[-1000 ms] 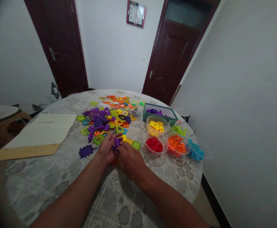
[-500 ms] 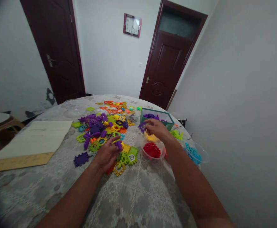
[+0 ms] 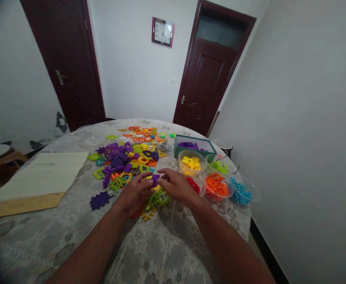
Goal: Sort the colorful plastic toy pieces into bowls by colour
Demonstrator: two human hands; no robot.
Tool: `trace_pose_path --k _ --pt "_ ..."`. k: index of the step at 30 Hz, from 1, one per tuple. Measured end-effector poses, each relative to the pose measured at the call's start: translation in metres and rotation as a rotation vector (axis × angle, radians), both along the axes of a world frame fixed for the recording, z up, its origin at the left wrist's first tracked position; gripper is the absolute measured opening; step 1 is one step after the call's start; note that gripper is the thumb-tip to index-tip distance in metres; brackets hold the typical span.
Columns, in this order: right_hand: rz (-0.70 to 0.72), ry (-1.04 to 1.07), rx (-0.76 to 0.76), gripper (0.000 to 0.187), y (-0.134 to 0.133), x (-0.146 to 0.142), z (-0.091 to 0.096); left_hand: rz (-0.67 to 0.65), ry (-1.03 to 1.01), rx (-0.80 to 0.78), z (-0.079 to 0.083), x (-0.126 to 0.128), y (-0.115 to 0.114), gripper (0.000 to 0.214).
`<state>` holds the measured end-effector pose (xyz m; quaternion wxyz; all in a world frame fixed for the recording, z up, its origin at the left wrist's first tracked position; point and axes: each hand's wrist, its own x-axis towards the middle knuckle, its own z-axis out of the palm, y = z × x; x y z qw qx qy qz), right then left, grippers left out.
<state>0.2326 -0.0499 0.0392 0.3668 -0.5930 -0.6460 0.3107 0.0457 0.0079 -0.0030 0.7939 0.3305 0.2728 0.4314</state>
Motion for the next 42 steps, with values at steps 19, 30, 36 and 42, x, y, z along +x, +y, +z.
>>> trace_pose_path --k 19,30,36,42 --pt "0.047 0.063 -0.209 0.025 0.012 0.025 0.026 0.128 0.128 0.086 -0.003 -0.002 0.005 0.034" --pt "-0.491 -0.124 0.279 0.043 0.042 0.065 0.066 0.6 -0.027 -0.041 0.008 -0.018 0.025 0.023" --pt "-0.077 -0.442 0.3 0.072 -0.04 -0.039 -0.031 0.632 -0.011 0.003 0.007 -0.018 0.024 0.028" --pt "-0.266 -0.667 0.325 0.086 -0.044 -0.056 -0.095 0.74 0.075 0.171 0.009 -0.021 0.024 0.033"
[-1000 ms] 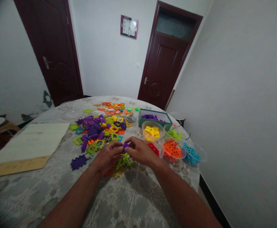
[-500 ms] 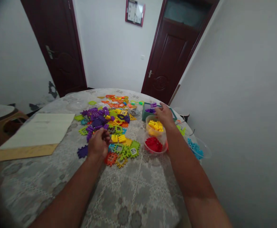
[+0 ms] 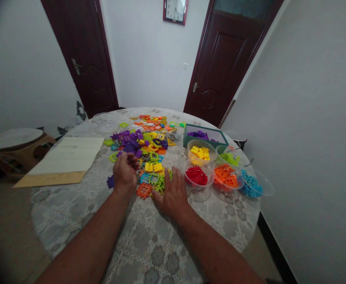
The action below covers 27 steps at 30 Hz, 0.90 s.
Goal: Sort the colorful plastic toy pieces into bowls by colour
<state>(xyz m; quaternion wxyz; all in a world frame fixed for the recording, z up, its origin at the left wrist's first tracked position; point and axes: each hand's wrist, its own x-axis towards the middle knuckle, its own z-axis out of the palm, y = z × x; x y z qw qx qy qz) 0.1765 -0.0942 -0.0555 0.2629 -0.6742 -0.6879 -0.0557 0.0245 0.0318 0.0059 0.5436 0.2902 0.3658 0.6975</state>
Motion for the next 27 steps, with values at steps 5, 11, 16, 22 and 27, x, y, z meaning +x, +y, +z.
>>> trace_pose_path --k 5,11,16,22,27 --pt "-0.08 -0.063 -0.039 0.083 0.008 0.003 -0.011 0.175 0.174 0.118 0.005 -0.019 0.003 0.03" --pt "-0.049 -0.04 -0.038 0.079 0.013 0.005 -0.016 0.262 0.989 0.098 -0.005 -0.075 0.004 0.03" --pt "-0.068 0.024 -0.019 0.081 0.015 0.005 -0.019 0.103 1.607 0.125 -0.035 -0.101 -0.017 0.052" --pt "-0.078 0.08 -0.041 0.088 0.019 0.005 -0.02 0.188 1.828 0.279 -0.05 -0.092 -0.053 0.066" --pt "-0.014 0.097 0.022 0.074 0.02 0.008 -0.017 -0.12 1.871 0.395 -0.058 -0.071 -0.072 0.105"
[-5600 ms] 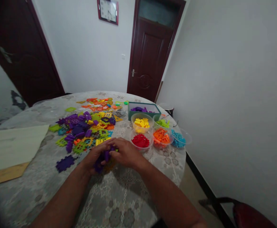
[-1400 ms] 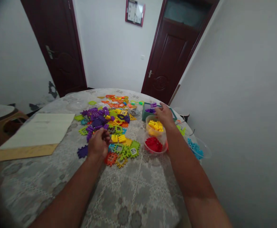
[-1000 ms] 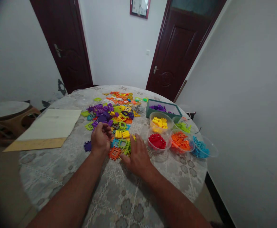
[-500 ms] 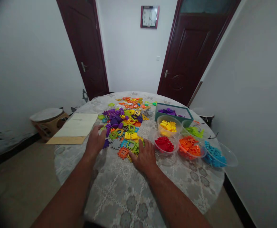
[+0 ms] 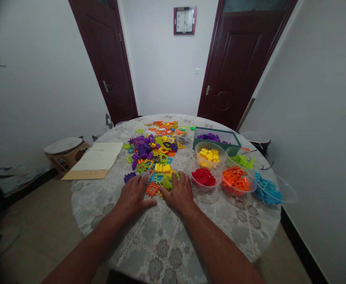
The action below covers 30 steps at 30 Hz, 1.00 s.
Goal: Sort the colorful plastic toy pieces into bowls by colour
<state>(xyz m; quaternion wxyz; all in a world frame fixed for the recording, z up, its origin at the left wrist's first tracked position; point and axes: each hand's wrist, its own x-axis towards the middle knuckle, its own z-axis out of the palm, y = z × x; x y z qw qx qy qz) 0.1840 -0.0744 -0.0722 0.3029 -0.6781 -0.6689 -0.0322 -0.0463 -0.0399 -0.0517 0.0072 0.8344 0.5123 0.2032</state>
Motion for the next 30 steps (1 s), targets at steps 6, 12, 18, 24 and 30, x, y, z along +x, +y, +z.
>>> trace_pose_path --k 6,12,18,24,30 --pt "0.11 0.047 0.02 0.055 -0.001 -0.001 0.005 -0.062 -0.057 0.023 -0.002 0.022 0.002 0.114" --pt "0.137 0.178 0.065 0.055 0.001 -0.003 0.006 -0.047 -0.035 0.032 -0.002 0.031 0.012 0.114" --pt "0.137 0.35 0.084 0.051 0.005 -0.006 0.008 -0.238 -0.126 0.053 -0.01 0.036 0.02 0.108" --pt "0.022 0.554 0.078 0.041 0.007 -0.006 0.018 -0.327 -0.16 0.058 -0.014 0.04 0.019 0.097" --pt "-0.044 0.85 0.037 0.033 0.003 -0.017 0.021 -0.365 -0.235 0.05 -0.012 0.039 0.019 0.069"
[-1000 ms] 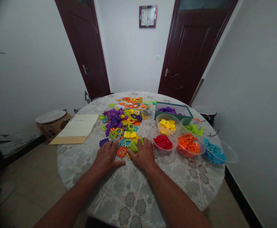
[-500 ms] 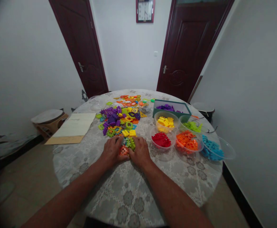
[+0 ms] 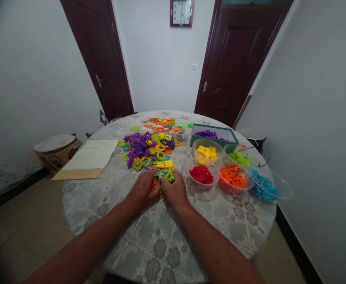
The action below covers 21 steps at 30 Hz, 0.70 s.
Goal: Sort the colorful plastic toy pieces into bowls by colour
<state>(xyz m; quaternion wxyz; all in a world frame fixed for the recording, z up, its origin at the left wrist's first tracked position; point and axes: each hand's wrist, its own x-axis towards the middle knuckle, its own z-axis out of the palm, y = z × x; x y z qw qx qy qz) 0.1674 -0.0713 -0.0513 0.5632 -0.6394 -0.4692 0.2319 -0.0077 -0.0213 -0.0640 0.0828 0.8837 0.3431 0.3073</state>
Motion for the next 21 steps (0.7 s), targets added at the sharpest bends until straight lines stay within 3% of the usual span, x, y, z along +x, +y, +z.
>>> trace_pose_path --k 4,14,21 --pt "0.027 0.205 -0.011 0.031 0.0 -0.012 -0.003 -0.01 -0.056 -0.036 0.0 -0.001 0.001 0.066" --pt "0.04 0.901 0.07 0.027 0.016 -0.039 0.006 -0.028 -0.118 -0.083 -0.002 0.0 0.006 0.081" --pt "0.085 0.987 0.11 0.022 0.039 -0.045 0.003 0.046 -0.268 -0.193 0.006 0.003 0.006 0.066"
